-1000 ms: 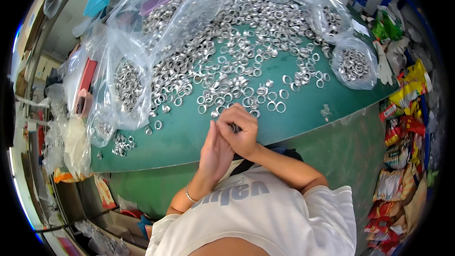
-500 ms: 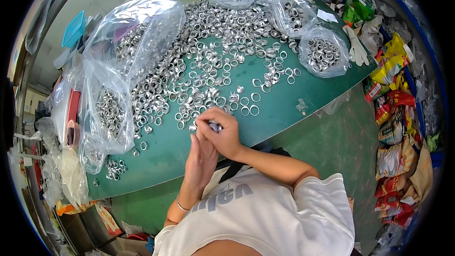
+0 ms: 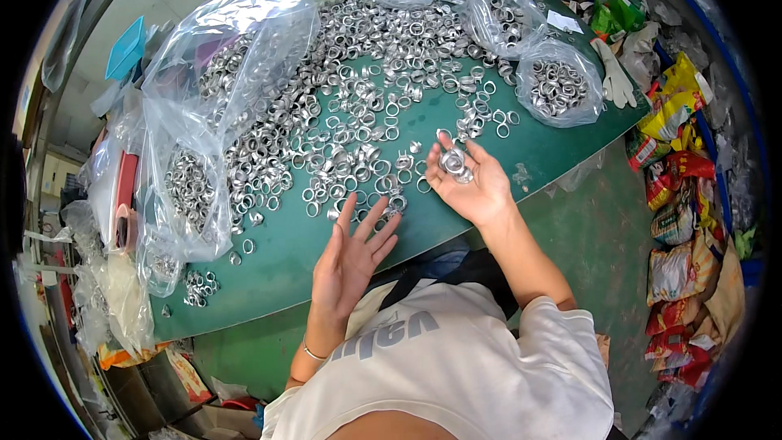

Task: The person picks up and sorts small metal rings from a pile on a table by hand, moving them into their palm or other piles.

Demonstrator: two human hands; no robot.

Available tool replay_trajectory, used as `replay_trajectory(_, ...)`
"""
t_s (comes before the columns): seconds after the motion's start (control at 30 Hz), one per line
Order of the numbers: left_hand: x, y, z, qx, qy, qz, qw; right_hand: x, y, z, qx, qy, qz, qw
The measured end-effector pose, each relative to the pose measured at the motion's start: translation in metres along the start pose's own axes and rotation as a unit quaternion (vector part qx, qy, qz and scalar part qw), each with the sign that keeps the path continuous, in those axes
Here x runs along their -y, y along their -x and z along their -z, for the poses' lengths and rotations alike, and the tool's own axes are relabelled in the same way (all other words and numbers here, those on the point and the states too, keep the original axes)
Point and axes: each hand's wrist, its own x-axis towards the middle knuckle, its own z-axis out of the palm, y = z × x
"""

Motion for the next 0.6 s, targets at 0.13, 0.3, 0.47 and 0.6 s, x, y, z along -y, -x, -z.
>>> replay_trajectory(0.13, -0.003, 0.001, 0.003, 0.007, 0.001, 0.003, 1.000, 0.035, 0.006, 0.015, 0.020, 0.010, -0.063, 0.998)
replay_trajectory(0.3, -0.002, 0.001, 0.007, 0.012, 0.027, 0.006, 1.000, 0.050, 0.016, 0.007, 0.050, 0.090, 0.032, 0.994)
replay_trajectory(0.47, -0.001, 0.003, 0.007, 0.003, 0.014, 0.012, 1.000, 0.038, 0.022, 0.002, 0.015, 0.089, 0.057, 0.994)
replay_trajectory(0.6, 0.000, 0.006, 0.009, 0.000, -0.005, 0.011, 1.000, 0.035, 0.022, 0.003, 0.008, 0.072, 0.016, 0.997)
